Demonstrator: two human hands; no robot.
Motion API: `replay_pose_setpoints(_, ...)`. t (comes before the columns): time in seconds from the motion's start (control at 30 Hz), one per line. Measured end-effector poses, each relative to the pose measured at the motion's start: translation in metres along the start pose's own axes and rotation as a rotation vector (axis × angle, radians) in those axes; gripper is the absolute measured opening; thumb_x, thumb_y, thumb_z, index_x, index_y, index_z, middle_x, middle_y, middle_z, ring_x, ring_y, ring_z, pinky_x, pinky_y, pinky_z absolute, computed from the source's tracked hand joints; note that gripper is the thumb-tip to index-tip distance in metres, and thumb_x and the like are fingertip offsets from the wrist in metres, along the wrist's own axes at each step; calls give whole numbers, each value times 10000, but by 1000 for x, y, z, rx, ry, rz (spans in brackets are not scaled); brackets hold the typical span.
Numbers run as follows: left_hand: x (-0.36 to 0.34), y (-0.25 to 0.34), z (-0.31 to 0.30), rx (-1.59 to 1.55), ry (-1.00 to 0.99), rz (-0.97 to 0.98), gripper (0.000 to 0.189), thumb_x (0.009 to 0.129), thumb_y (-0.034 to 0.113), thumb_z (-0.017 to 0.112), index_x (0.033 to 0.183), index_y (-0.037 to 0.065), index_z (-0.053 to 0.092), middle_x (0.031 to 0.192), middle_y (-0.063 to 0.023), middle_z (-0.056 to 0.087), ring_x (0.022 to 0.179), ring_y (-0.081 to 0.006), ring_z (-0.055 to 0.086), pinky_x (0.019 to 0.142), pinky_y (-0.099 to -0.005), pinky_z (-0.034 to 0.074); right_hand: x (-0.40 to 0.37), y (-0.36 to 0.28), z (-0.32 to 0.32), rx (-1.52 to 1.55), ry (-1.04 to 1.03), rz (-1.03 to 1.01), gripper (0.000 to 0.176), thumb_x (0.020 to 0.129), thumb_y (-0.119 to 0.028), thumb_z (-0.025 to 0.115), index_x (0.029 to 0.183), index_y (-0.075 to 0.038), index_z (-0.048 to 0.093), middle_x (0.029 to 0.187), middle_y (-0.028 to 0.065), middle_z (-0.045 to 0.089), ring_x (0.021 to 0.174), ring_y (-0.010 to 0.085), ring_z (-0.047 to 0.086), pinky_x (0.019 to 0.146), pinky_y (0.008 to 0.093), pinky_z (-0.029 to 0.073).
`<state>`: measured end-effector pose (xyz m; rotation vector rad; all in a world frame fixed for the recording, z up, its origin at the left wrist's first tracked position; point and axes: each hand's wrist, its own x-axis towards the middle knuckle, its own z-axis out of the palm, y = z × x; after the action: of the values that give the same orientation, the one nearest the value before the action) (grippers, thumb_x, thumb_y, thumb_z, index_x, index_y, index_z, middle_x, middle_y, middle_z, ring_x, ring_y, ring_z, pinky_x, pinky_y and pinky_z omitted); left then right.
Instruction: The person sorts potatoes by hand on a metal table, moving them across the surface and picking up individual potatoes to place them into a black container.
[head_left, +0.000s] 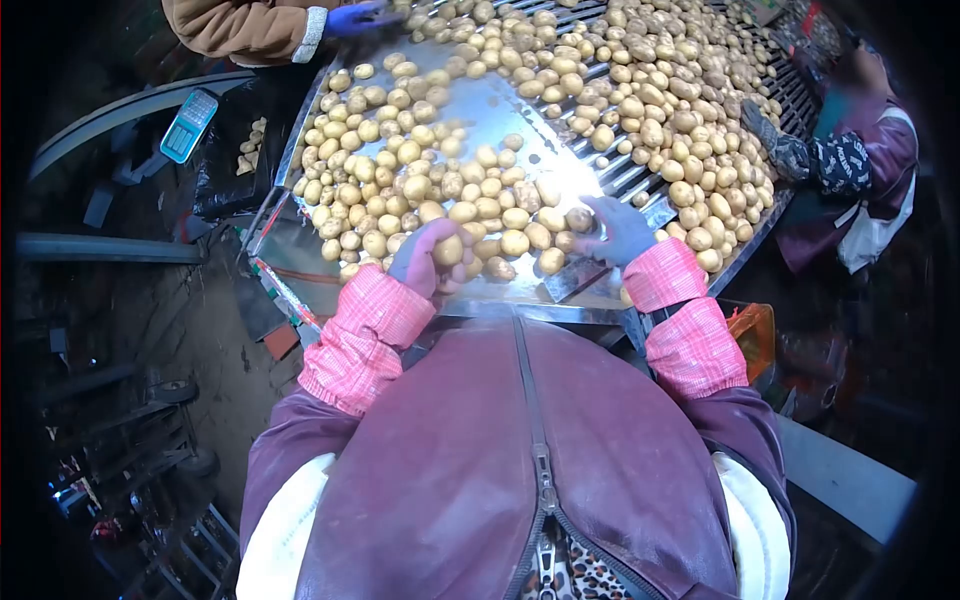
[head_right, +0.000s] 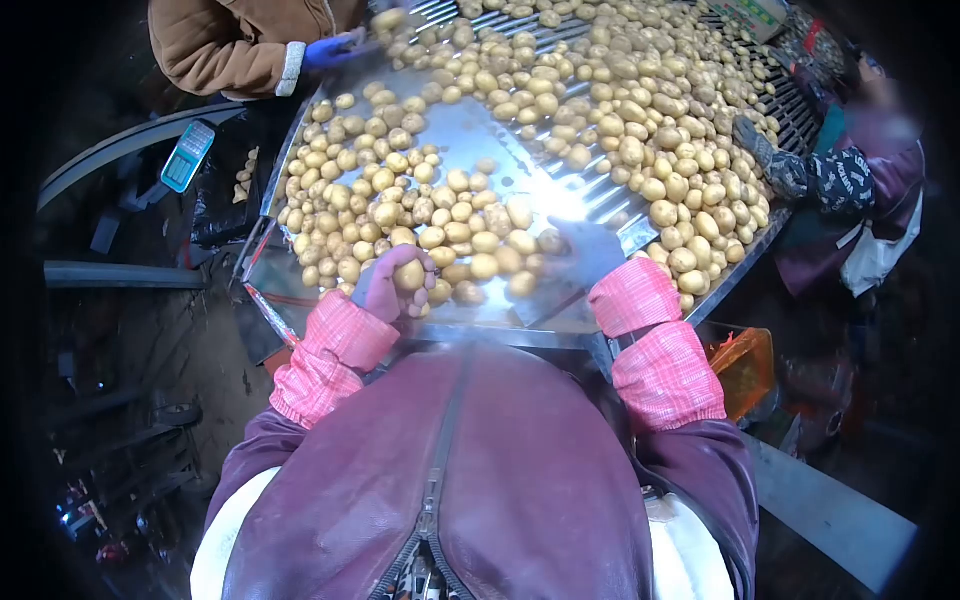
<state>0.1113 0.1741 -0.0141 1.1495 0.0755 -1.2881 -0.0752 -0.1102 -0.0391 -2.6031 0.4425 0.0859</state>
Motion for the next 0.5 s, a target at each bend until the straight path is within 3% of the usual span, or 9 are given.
replay_pose_setpoints(0.07,7,-3,4,92,-13,-8,237,932,254,502,960,39,598,782,-85,610,557,-135,557,438,-253,421,-3,-10,7,-148,-80,-1,990,626,-397,856,1439,-75,391,1257,204,536,1166,389,523,984,439,430)
replay_pose_setpoints(0.17,25,-10,4,384,-102,7,190,911,169,519,1013,41,615,915,-93,610,619,-140,595,486,-264,471,10,-21,26,-142,-130,13,1068,592,-413,860,1463,-80,339,1234,192,532,1146,379,528,967,444,433)
replay_pose_setpoints(0.23,29,-8,9,681,-164,-20,197,900,134,537,1054,47,624,1024,-97,596,674,-142,619,518,-271,497,20,-31,28,-112,-162,48,1047,627,-391,838,1471,-69,309,1237,206,523,1157,384,523,975,441,429)
replay_pose_setpoints(0.3,38,-13,-5,846,-219,138,273,871,147,583,1127,64,631,1137,-88,564,736,-127,618,572,-262,502,30,-44,24,-87,-217,138,1033,644,-382,829,1473,-64,301,1241,217,521,1163,386,522,978,446,427)
replay_pose_setpoints(0.37,32,-20,-2,873,8,131,315,859,146,589,1160,59,622,1085,-77,593,732,-109,597,578,-253,485,39,-39,34,135,-271,179,942,738,-361,776,1505,-121,284,1364,191,499,1260,359,491,1045,430,420)
replay_pose_setpoints(0.4,32,-15,-8,817,6,36,385,843,116,569,1224,63,594,992,-50,625,690,-89,547,569,-229,450,44,-45,39,82,-276,154,916,757,-361,762,1503,-117,290,1371,194,497,1260,358,495,1041,422,427)
replay_pose_setpoints(0.5,35,-17,-32,742,9,97,412,845,93,541,1255,55,564,902,-30,629,653,-72,497,543,-213,419,59,-82,34,8,-317,100,829,822,-383,701,1492,-119,291,1381,220,453,1192,381,537,987,444,455)
